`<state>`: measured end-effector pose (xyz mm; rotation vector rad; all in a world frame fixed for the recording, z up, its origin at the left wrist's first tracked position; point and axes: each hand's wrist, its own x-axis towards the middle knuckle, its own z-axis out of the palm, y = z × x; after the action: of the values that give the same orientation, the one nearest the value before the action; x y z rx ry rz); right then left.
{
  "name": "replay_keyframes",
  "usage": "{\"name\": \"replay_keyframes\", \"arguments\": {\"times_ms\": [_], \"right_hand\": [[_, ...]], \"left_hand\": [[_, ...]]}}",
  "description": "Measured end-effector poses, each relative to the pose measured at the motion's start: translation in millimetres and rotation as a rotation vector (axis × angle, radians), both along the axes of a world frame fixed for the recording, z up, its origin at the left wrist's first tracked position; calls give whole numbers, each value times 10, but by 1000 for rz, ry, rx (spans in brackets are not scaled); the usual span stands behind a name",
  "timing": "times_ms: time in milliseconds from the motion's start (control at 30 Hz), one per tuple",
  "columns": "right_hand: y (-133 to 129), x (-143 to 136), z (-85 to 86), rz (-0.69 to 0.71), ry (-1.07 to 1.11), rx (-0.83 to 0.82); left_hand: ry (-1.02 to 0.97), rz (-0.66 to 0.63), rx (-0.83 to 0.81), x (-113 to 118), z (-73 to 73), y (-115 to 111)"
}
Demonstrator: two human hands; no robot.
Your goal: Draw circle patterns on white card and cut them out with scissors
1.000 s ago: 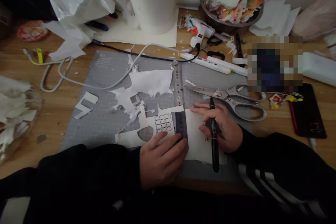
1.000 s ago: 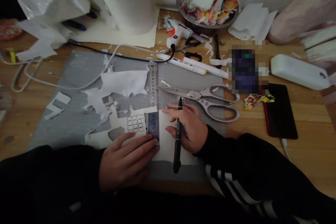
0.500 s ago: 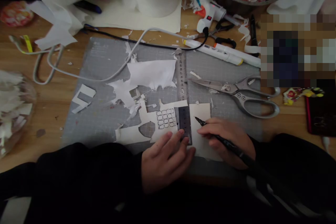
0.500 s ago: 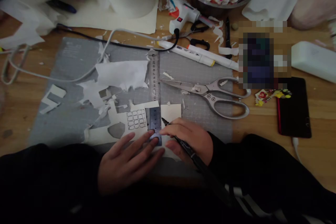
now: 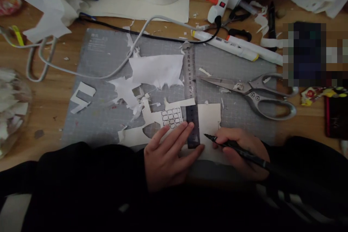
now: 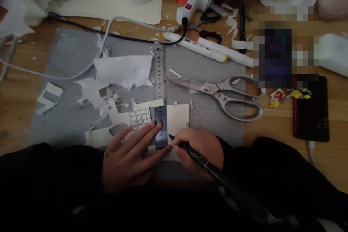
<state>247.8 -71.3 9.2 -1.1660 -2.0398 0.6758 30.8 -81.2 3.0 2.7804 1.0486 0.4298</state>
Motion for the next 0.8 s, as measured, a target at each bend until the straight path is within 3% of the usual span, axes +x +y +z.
{"name": "replay_keyframes", "arguments": {"times_ms": [167,267,400,533,667,800], "right_hand": [[146,28,-37,20,-187,211],[176,14,-76,10,-299,203],[135,-12,-112,67,-291,225],[90,-28,-158,86,-255,233],[90,-16,-210,99,-267,165],[107,9,-225,127,-284,134]], "left_hand": [[-4,22,24,13,-24,-54],[-38,11,23,15,-27,-34],[-212,47,116,-71,-38,169],[-58,211,21,-226,-86,442],[34,136,-52,-299,-96,533],[4,87,-102,-302,-33,527]]}}
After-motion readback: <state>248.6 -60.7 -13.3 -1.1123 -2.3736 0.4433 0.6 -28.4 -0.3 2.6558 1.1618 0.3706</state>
